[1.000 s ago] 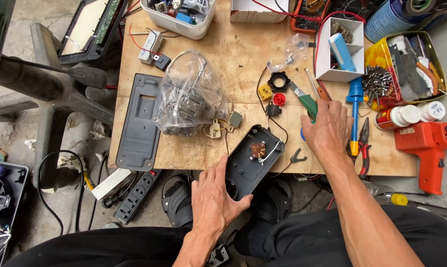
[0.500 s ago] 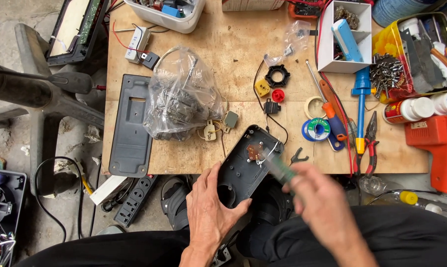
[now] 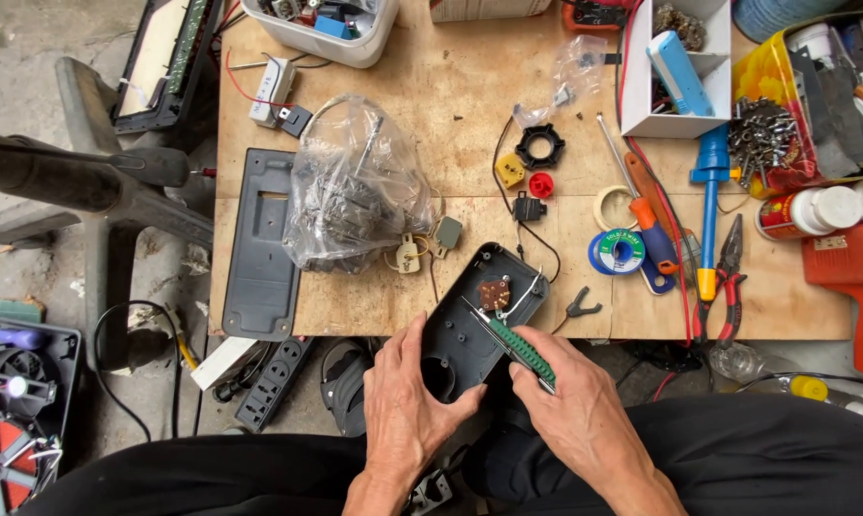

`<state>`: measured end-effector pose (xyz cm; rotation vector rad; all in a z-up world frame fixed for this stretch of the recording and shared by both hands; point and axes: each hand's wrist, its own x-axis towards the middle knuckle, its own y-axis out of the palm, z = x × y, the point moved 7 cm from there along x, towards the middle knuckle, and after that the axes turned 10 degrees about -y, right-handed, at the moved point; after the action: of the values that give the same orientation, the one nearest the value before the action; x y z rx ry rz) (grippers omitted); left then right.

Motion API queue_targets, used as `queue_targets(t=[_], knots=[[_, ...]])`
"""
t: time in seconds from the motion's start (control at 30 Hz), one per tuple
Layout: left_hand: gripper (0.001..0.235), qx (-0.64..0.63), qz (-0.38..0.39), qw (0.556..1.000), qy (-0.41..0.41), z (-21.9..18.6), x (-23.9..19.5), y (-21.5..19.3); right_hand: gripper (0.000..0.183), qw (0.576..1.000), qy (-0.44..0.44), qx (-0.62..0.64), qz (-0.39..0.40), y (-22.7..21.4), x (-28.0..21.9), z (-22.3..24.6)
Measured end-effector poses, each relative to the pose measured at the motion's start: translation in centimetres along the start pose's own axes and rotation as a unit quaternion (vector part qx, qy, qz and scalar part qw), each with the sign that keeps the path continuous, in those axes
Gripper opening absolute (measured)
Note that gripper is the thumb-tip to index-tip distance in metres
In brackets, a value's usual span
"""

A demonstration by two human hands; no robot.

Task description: The person modifies a black plastic housing and a small beige component using a utility knife, then fits the component into the housing. They repeatedly adjust the fit and trim the component to align it with the internal structure.

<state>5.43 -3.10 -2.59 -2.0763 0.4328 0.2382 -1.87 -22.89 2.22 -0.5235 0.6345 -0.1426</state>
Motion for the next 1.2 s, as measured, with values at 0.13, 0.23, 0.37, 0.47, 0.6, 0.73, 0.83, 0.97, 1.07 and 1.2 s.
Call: queue_targets(t=[0.13, 0.23, 0.37, 0.47, 0.6, 0.73, 0.83, 0.97, 1.07, 1.2], knots=[[0.119, -0.012, 0.004, 1.0, -0.002, 0.2, -0.3, 0.1, 0.055, 0.999, 0.032, 0.0, 0.012, 1.0, -0.5, -0.8], [0.118, -0.023, 0.001, 1.0, 0.001, -0.1, -0.3, 0.0, 0.06, 1.0, -0.006, -0.027, -0.011, 1.3, 0.0, -2.1], [0.121, -0.018, 0.01, 1.0, -0.01, 0.1, -0.2, 0.2, 0.056, 0.996, -0.042, -0.034, -0.077, 0.2, 0.2, -2.1], [0.123, -0.017, 0.011, 1.0, -0.011, 0.4, -0.2, 0.5, 0.054, 0.991, -0.065, -0.025, -0.111, -0.1, 0.1, -2.1], [0.124, -0.021, 0.021, 1.0, -0.012, 0.3, -0.2, 0.3, 0.051, 0.985, -0.087, -0.029, -0.147, -0.7, 0.2, -1.3], [0.123, -0.03, 0.019, 0.999, -0.012, 0.3, -0.2, 0.0, 0.052, 0.977, -0.12, -0.032, -0.174, -0.7, 0.4, -0.8], [0.124, -0.038, 0.003, 0.999, 0.002, 0.2, -0.2, -0.2, 0.054, 0.976, -0.111, -0.041, -0.181, -0.7, 0.6, -0.7], [0.121, -0.042, 0.073, 0.996, -0.035, 0.1, -0.2, -0.6, 0.049, 0.961, -0.148, -0.077, -0.222, -0.9, 0.6, 0.4], [0.121, -0.055, 0.061, 0.996, -0.023, 0.6, -0.4, -0.3, 0.049, 0.965, -0.128, -0.074, -0.216, -0.4, 0.5, 1.3], [0.123, -0.061, 0.015, 0.998, 0.012, 0.7, -0.5, -0.1, 0.054, 0.98, -0.064, -0.05, -0.179, 0.2, 0.3, 1.7]])
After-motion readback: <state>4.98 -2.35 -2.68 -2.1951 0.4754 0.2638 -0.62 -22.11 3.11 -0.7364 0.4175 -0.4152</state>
